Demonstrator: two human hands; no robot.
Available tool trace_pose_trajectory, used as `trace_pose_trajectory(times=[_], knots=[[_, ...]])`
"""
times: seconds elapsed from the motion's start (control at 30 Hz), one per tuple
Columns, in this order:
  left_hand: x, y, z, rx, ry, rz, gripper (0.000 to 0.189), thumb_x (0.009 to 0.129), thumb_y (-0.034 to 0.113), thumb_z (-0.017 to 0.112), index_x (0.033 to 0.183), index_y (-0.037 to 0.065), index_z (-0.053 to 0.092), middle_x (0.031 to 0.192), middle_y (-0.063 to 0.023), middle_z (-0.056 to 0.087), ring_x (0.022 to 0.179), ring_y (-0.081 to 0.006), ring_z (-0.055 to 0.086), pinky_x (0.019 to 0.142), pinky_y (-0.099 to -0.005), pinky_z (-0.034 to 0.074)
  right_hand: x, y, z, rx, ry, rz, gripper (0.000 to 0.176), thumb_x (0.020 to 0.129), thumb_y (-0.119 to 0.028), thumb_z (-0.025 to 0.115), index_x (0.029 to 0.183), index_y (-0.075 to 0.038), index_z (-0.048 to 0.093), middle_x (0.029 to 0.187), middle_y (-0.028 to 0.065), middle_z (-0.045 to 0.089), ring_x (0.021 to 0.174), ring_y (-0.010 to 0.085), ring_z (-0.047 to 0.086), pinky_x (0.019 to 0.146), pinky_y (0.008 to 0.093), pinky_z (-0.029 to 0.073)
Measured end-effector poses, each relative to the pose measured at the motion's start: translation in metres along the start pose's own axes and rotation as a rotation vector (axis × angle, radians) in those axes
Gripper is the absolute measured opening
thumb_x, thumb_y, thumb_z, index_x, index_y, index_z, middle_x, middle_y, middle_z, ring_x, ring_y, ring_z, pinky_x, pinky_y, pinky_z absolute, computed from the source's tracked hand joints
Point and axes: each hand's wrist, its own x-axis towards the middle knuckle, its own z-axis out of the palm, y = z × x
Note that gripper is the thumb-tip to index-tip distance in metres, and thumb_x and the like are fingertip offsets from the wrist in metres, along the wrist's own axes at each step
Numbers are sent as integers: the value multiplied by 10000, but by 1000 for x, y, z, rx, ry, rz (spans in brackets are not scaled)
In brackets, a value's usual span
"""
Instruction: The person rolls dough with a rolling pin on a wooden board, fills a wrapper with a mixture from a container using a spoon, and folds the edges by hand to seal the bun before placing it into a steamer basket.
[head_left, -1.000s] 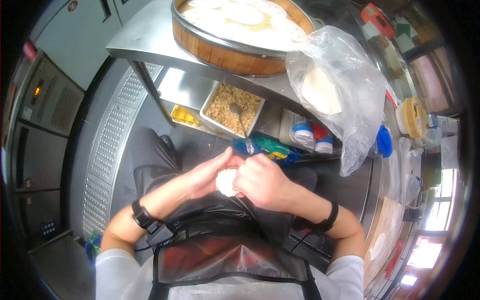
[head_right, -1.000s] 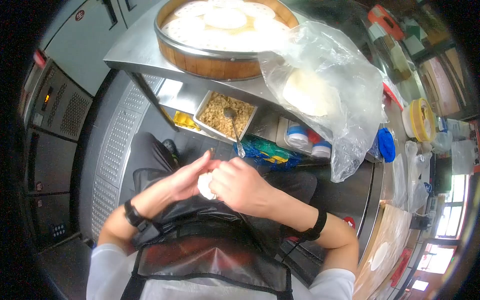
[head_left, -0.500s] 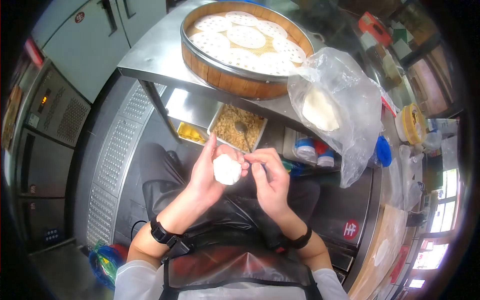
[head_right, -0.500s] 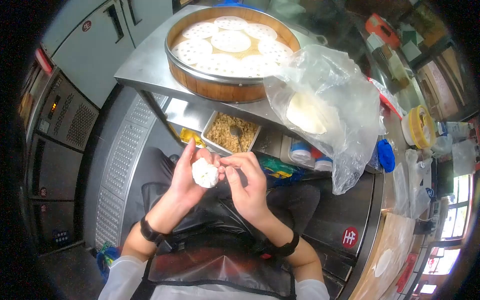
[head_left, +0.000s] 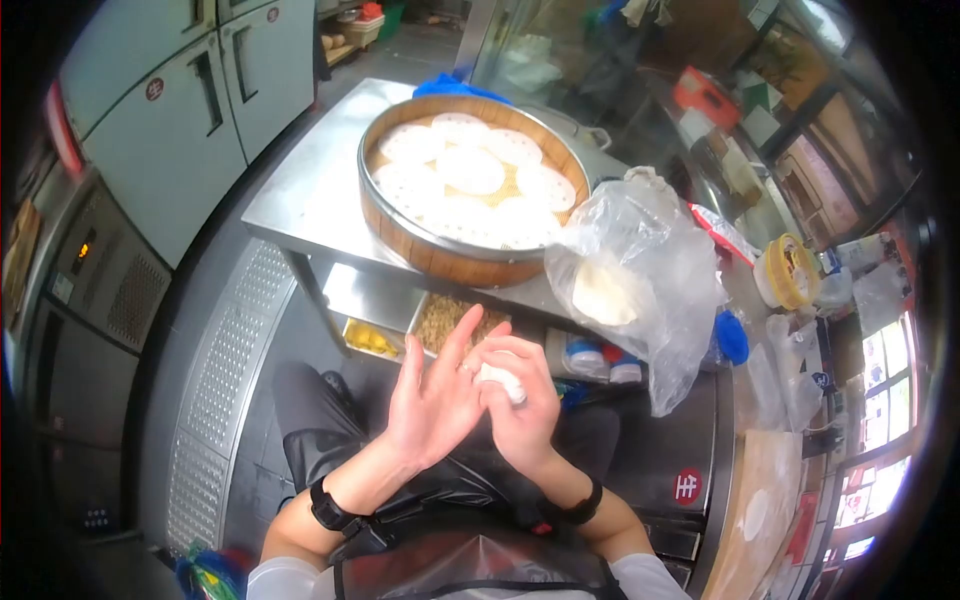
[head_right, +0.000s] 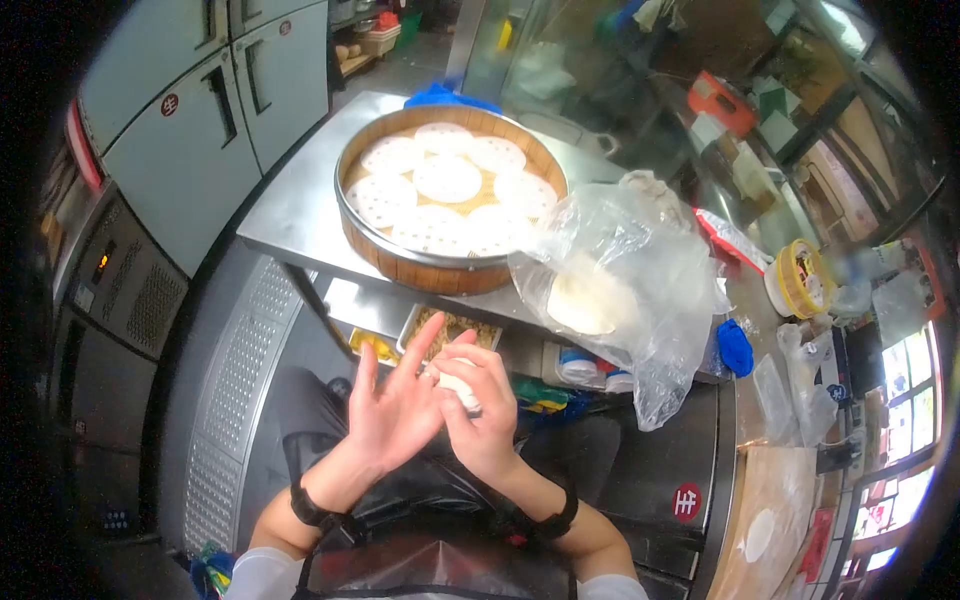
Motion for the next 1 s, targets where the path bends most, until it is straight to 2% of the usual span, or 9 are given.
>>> trace_pose_trajectory(times=[0.03, 0.1, 0.17, 0.33, 0.47, 0.6, 0.63, 0.73, 1.0], knots=[[0, 4, 2, 9, -24, 2, 789, 936, 646, 255, 1499, 104, 147, 1524, -178, 197, 1379, -279, 270, 1125, -398, 239, 9, -11, -2, -5, 8, -11, 290, 802, -17, 645, 1085, 7, 586, 1145, 159, 576, 1003, 265, 586, 852, 344, 489], [1, 13, 0, -3, -52, 18, 766, 939, 609, 337, 1491, 103, 177, 1510, -194, 224, 1376, -286, 281, 1122, -402, 246, 26, -28, -11, 666, 27, 589, 198, 920, -81, 564, 1096, 10, 577, 1120, 130, 593, 996, 199, 587, 860, 324, 486], [-2, 25, -8, 152, 38, 45, 710, 937, 580, 374, 1470, 125, 256, 1491, -200, 274, 1336, -285, 339, 1107, -431, 274, 49, -30, -21, 961, -7, 644, 248, 972, -180, 529, 1109, 26, 552, 1111, 106, 604, 975, 144, 588, 858, 272, 471], [-21, 44, -28, 186, 188, 91, 612, 954, 499, 415, 1403, 87, 367, 1266, -213, 520, 1187, -312, 501, 1029, -447, 380, 124, -30, -35, 334, -36, 320, 144, 925, -117, 569, 994, -4, 624, 1026, 71, 639, 945, 132, 579, 836, 272, 453], [-29, 49, -37, 200, 183, 102, 583, 962, 480, 412, 1384, 79, 387, 1193, -200, 563, 1130, -300, 535, 1004, -443, 405, 164, -7, -17, -111, -158, 5, 119, 863, -110, 605, 936, -24, 639, 964, 95, 622, 936, 225, 600, 840, 309, 448], [-34, 53, -44, 188, 208, 98, 557, 967, 463, 412, 1366, 75, 406, 1121, -184, 597, 1060, -285, 566, 966, -435, 431, 179, 20, 9, -245, -298, -165, 154, 836, -132, 631, 945, -23, 632, 934, 134, 593, 937, 284, 580, 841, 340, 443], [-34, 53, -45, 187, 218, 95, 553, 967, 462, 413, 1362, 75, 411, 1110, -181, 602, 1048, -282, 570, 954, -432, 438, 180, 24, 13, -246, -292, -169, 154, 836, -132, 631, 945, -23, 632, 934, 134, 593, 937, 284, 580, 841, 340, 443], [-36, 54, -48, 184, 228, 94, 543, 969, 459, 412, 1352, 74, 424, 1087, -174, 612, 1030, -279, 579, 934, -424, 447, 187, 30, 16, -323, -627, -38, 215, 883, -196, 581, 998, -24, 635, 986, 149, 604, 1013, 282, 564, 885, 349, 435], [-32, 49, -49, 185, 244, 84, 509, 972, 445, 413, 1319, 75, 459, 1055, -166, 623, 997, -273, 592, 912, -413, 463, 185, 34, 6, -167, -584, 32, 271, 939, -155, 499, 1130, 0, 612, 1146, 134, 625, 1088, 244, 571, 952, 329, 424]])
